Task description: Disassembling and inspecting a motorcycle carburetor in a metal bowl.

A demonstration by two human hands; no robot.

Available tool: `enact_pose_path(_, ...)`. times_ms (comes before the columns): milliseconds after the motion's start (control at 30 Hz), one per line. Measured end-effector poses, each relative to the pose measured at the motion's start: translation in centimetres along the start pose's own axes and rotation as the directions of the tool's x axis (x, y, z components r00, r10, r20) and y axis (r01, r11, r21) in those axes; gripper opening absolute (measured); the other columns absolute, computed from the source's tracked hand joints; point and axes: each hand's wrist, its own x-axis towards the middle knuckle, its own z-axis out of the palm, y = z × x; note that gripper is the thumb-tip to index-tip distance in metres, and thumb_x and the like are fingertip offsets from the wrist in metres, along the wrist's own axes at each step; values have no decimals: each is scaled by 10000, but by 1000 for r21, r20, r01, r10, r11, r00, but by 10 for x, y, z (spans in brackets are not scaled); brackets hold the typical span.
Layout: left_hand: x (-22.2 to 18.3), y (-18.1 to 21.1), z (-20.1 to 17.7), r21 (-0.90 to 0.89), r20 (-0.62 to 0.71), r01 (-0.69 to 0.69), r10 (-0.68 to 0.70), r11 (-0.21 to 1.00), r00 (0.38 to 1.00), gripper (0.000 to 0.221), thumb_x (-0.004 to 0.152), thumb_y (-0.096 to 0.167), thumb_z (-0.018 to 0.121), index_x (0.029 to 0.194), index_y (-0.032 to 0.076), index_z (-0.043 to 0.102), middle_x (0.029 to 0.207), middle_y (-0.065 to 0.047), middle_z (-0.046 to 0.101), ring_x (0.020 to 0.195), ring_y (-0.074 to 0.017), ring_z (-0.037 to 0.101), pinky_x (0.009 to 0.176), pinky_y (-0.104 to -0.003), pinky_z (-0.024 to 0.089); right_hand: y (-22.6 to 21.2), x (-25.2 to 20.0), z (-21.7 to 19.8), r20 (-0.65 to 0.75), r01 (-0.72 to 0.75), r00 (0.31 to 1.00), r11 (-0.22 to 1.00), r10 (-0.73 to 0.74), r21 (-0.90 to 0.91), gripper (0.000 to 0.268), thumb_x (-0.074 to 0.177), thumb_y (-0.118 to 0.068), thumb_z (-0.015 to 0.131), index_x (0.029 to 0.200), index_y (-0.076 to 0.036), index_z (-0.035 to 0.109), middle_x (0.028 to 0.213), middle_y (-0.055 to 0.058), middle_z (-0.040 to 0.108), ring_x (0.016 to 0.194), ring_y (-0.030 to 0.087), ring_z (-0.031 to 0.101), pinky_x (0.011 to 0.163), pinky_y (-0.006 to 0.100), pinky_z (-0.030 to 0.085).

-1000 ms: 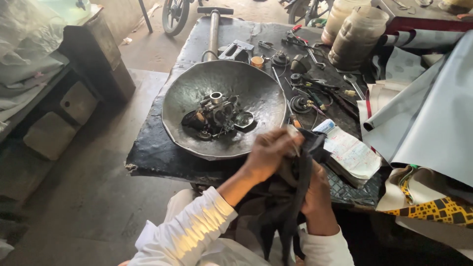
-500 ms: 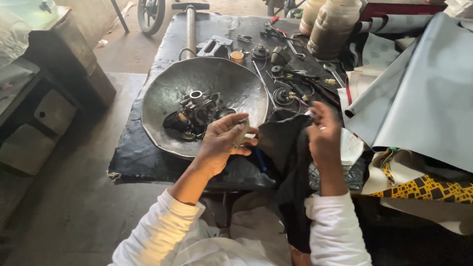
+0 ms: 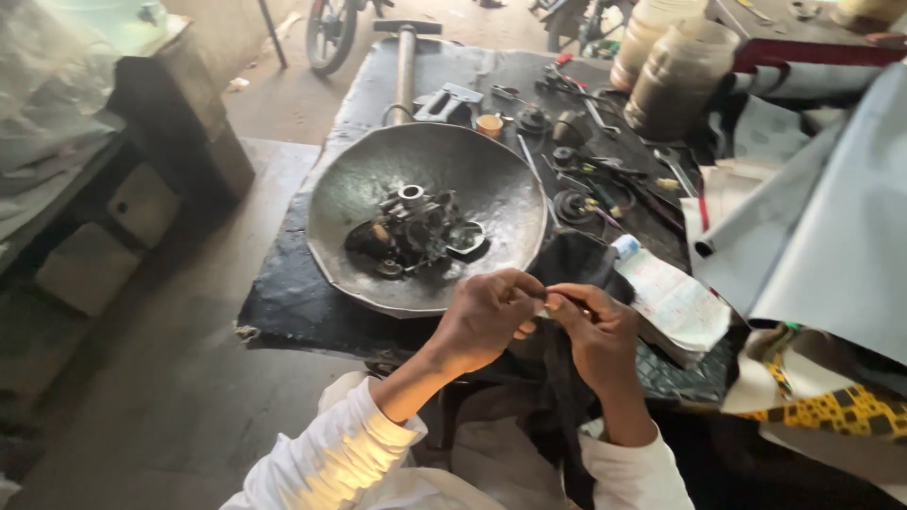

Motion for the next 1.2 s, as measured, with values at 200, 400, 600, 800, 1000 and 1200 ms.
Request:
enact_pose_path(200,34,-11,-89,642,-334,-117,413,758,847,194,1073,210,586,1064,103,747,1021,-73,775,851,-145,727,697,-281,581,-4,12,-26,-301,-70,954,973,1,-218,132,966,-87,752,1044,19,750,787,48,661,603,77,529,545,227,409)
enact_pose_path(400,93,-57,-175,864,-282,105,303,492,910,1281,674,744,947,1521,-55,414,1244,-273,633,1106,-426,636,892,-600,491,10,16,-46,-221,-176,959,984,180,35,195,931,-18,707,1122,19,700,864,59,664,661,91,576,556,233,466)
enact_pose_path(600,67,22,-142,648,-329,312,-115,695,937,788,653,405,874,1343,94,654,1075,-76,790,943,-188,754,881,-365,596,10,9,-55,-267,-143,945,971,191,189,169,944,5,679,1109,42,683,925,84,697,745,128,667,613,244,540)
enact_pose_path(800,63,13,-171,35,-191,-273,274,961,942,718,810,61,811,1446,27,480,1275,-99,697,1129,-139,700,951,-255,601,2,17,-52,-296,-79,939,946,177,314,162,994,-24,646,1148,25,645,925,116,714,769,170,704,629,279,584)
enact_pose_path(1000,26,20,-147,-151,-42,-261,257,954,965,874,669,21,853,1462,13,487,1336,-154,611,1113,-250,680,938,-369,618,-41,35,8,-153,-211,935,850,319,483,221,986,-141,635,1152,2,606,998,169,720,877,251,749,751,394,631)
enact_pose_path(1200,6,-12,-122,-352,4,-404,433,844,901,896,755,-4,875,1510,78,398,1559,-163,432,1411,-277,485,1139,-434,499,-48,43,79,151,-362,922,658,356,661,191,936,-181,640,1067,-62,569,1092,144,713,964,310,740,831,551,607)
